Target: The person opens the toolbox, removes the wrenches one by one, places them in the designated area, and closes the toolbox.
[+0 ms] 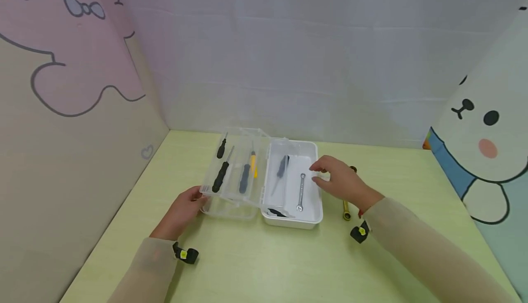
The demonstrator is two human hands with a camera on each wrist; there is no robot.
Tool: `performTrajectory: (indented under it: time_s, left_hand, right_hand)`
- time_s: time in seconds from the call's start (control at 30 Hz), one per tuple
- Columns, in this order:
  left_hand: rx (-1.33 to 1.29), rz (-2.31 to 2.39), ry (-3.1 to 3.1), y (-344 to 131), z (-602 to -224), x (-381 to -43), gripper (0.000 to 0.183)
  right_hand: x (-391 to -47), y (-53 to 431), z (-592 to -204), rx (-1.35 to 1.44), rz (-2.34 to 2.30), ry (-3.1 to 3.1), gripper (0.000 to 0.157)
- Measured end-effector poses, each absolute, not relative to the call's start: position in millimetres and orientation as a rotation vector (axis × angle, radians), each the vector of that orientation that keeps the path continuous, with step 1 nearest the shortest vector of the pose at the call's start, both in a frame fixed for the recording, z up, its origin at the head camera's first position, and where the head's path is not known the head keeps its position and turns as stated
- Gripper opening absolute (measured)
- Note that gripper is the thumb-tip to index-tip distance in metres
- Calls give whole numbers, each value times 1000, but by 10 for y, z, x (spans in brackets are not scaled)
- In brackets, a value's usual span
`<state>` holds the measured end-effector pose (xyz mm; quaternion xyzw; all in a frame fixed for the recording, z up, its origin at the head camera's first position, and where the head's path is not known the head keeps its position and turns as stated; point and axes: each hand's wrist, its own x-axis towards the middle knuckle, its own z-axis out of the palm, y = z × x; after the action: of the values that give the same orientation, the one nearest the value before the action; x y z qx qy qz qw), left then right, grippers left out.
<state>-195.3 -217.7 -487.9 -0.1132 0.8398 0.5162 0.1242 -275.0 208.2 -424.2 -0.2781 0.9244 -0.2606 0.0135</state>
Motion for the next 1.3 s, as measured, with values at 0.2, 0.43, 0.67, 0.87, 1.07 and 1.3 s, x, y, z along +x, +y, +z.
performTrajectory:
  time_s: [0.2, 0.43, 0.67, 0.87, 1.07, 1.3]
  left_hand:
    - [-340, 1520, 2435, -2172, -4860, -1957, 37]
    - [-350, 1505, 2437, -2167, -4825, -1949, 36]
    - [-370, 1504, 2442, -2160, -4823, -1944, 37]
    - [-360, 1510, 2444, -2152, -4823, -1922, 36]
    - [-340, 1521, 2448, -2157, -4840, -1924, 36]
    - [-342, 1520, 2455, -2174, -4870, -1929, 37]
  right_hand:
    - [-2797, 1928, -4237, -1004, -532, 2917, 24]
    - [-2854, 1771, -4259, -1061, -355, 2876, 28]
    - [-2824, 1636, -4401, -1155, -272, 2817, 25]
    - [-2780, 1556, -4526, -1177, -216, 2756, 24]
    - [-2806, 1554, -4563, -1159, -163, 2781, 24]
    - [-2866, 1507, -4548, -1112, -126, 2744, 30]
